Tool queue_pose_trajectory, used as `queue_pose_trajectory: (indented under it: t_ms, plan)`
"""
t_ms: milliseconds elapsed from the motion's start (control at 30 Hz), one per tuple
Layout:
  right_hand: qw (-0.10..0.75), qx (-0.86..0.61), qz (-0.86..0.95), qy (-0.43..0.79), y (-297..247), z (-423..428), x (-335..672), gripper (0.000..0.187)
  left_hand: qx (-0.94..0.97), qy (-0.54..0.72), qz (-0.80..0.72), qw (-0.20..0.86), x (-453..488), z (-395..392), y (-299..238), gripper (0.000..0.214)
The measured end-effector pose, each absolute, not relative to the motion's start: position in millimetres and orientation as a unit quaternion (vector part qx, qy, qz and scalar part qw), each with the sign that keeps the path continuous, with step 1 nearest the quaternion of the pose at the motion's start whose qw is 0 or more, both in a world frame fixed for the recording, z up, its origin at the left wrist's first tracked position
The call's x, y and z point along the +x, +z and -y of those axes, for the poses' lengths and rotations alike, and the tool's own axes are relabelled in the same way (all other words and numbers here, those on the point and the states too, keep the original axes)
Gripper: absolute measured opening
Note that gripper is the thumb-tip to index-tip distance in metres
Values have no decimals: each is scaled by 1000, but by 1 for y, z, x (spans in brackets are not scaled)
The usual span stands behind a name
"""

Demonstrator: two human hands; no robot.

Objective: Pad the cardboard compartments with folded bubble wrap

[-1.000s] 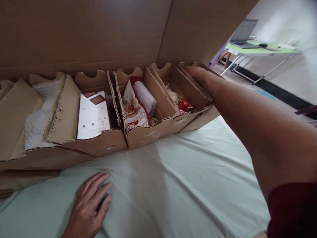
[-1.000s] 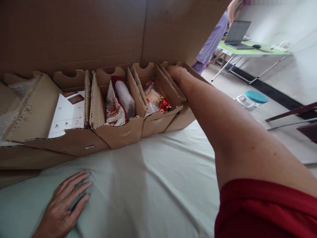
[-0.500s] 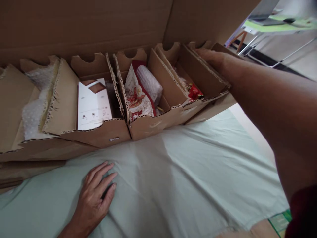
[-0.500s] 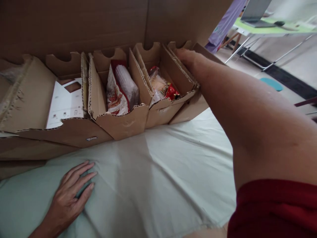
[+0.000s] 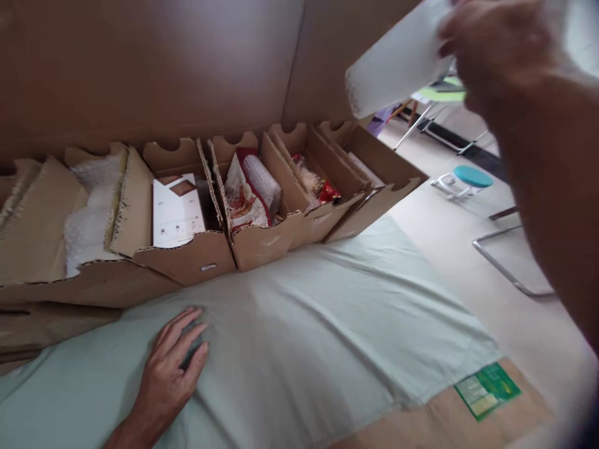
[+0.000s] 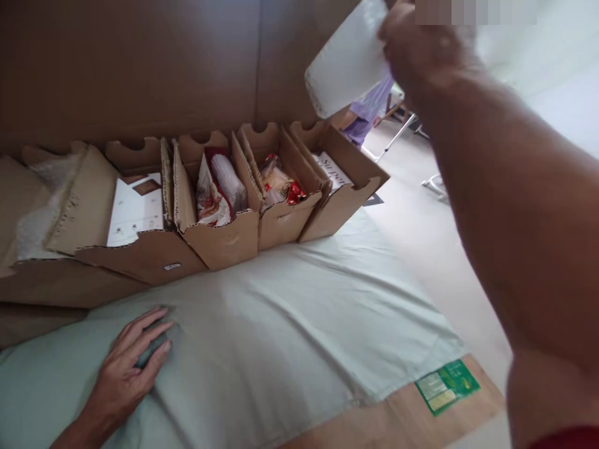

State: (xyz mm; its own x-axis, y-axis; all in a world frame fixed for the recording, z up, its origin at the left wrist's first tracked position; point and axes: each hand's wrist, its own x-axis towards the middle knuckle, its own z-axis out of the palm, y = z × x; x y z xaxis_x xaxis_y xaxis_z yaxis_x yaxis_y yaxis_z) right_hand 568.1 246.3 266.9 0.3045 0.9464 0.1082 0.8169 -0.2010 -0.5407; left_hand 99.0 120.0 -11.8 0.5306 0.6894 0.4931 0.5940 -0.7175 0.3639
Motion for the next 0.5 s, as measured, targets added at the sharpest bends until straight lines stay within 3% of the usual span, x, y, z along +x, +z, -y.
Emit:
queue_pose_trajectory:
  t_ms: [100,200,367,433,500]
  plan:
    - [316,-723,594,158,270,-177,541,43,859,332,-382,74,98,-113,15,25]
    - [369,-663,608,233,250,-120,501,35,854,321,-384,140,103,-102,54,31]
    - [409,-524,628,405,197,-66,427,27,774,328,-361,403,141,-81,96,74]
    - [366,-493,657,438,185,-58,411,29,726,297,-346,515,154,-76,99,73]
    - [334,-501,687,407,185,-61,412,30,697,236,-352,578,154,-76,96,55]
